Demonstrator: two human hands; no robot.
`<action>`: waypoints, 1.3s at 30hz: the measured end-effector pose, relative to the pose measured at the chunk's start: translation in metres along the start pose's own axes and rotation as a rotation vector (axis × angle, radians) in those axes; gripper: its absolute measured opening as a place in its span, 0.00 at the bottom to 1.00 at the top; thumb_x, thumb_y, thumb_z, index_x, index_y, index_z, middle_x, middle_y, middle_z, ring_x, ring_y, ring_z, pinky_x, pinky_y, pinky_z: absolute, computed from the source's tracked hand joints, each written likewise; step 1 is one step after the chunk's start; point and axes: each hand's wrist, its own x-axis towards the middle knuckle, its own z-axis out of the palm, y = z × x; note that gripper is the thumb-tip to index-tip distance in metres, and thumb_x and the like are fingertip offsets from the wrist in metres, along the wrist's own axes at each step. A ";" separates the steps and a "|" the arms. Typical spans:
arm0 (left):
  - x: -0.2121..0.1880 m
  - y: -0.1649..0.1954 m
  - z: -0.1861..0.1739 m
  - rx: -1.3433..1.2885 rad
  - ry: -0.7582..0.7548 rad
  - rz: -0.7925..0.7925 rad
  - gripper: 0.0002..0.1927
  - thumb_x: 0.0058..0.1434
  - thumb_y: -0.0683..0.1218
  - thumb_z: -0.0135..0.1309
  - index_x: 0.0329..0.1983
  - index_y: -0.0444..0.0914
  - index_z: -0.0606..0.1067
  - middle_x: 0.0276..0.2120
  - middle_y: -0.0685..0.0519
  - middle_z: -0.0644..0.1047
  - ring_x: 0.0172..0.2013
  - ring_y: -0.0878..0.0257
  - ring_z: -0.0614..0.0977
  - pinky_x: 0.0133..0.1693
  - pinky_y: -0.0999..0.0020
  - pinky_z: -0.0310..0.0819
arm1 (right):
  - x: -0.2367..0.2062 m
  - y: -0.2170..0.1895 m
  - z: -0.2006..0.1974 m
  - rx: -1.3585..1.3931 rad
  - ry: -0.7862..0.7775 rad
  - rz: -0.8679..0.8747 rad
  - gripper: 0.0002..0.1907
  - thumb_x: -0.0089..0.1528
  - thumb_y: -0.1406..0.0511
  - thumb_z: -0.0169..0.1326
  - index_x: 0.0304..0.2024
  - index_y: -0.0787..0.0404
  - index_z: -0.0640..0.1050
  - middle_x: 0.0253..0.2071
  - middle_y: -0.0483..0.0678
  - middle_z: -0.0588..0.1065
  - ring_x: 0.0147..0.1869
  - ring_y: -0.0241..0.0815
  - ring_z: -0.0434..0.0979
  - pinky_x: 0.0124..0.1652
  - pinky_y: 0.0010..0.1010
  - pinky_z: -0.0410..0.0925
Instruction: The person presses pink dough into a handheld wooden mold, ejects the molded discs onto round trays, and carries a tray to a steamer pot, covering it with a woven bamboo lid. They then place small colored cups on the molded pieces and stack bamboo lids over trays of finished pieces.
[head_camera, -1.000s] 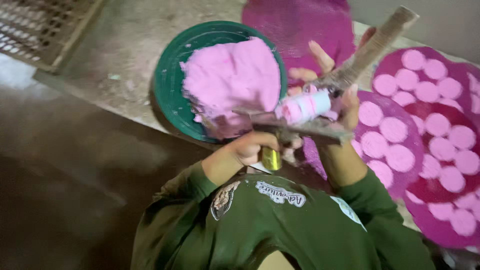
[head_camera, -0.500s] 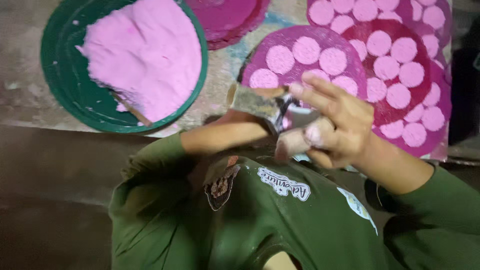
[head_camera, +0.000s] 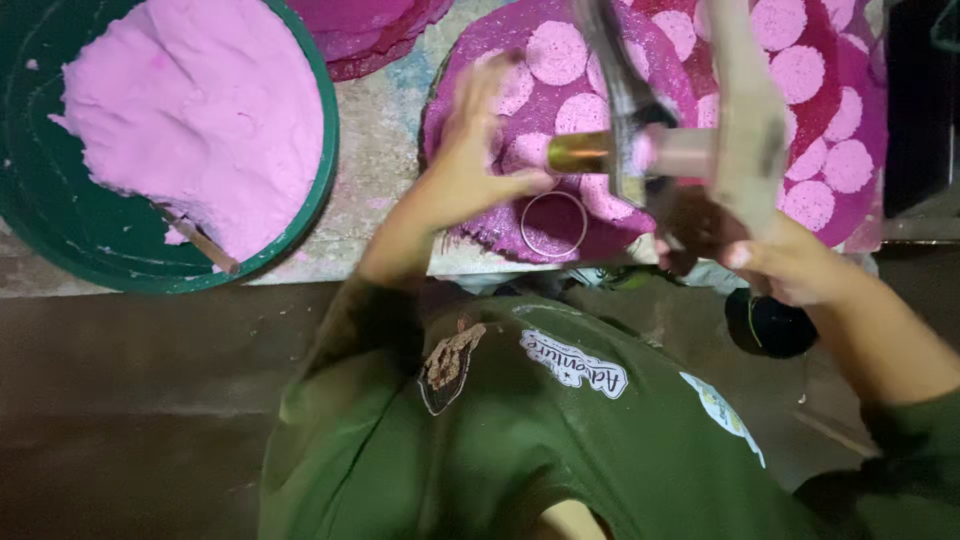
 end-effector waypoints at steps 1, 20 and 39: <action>-0.012 -0.018 0.011 -0.003 0.292 -0.056 0.60 0.51 0.48 0.77 0.77 0.36 0.48 0.73 0.33 0.47 0.74 0.36 0.52 0.71 0.39 0.45 | -0.010 0.005 -0.005 0.017 0.067 -0.004 0.53 0.58 0.40 0.60 0.72 0.69 0.62 0.56 0.59 0.73 0.58 0.50 0.75 0.50 0.39 0.68; 0.011 -0.148 0.009 -0.185 0.193 -0.179 0.39 0.64 0.38 0.48 0.80 0.44 0.57 0.68 0.40 0.67 0.69 0.47 0.69 0.71 0.56 0.61 | -0.040 0.064 -0.024 0.246 0.443 -0.116 0.48 0.63 0.49 0.59 0.77 0.66 0.58 0.60 0.55 0.69 0.61 0.47 0.72 0.57 0.42 0.66; 0.029 -0.065 -0.024 -2.124 0.066 0.698 0.12 0.67 0.51 0.51 0.49 0.43 0.69 0.41 0.58 0.72 0.48 0.62 0.75 0.62 0.63 0.65 | 0.158 -0.059 0.059 -0.650 -0.286 0.716 0.55 0.58 0.29 0.18 0.51 0.65 0.75 0.42 0.56 0.79 0.48 0.48 0.81 0.49 0.39 0.75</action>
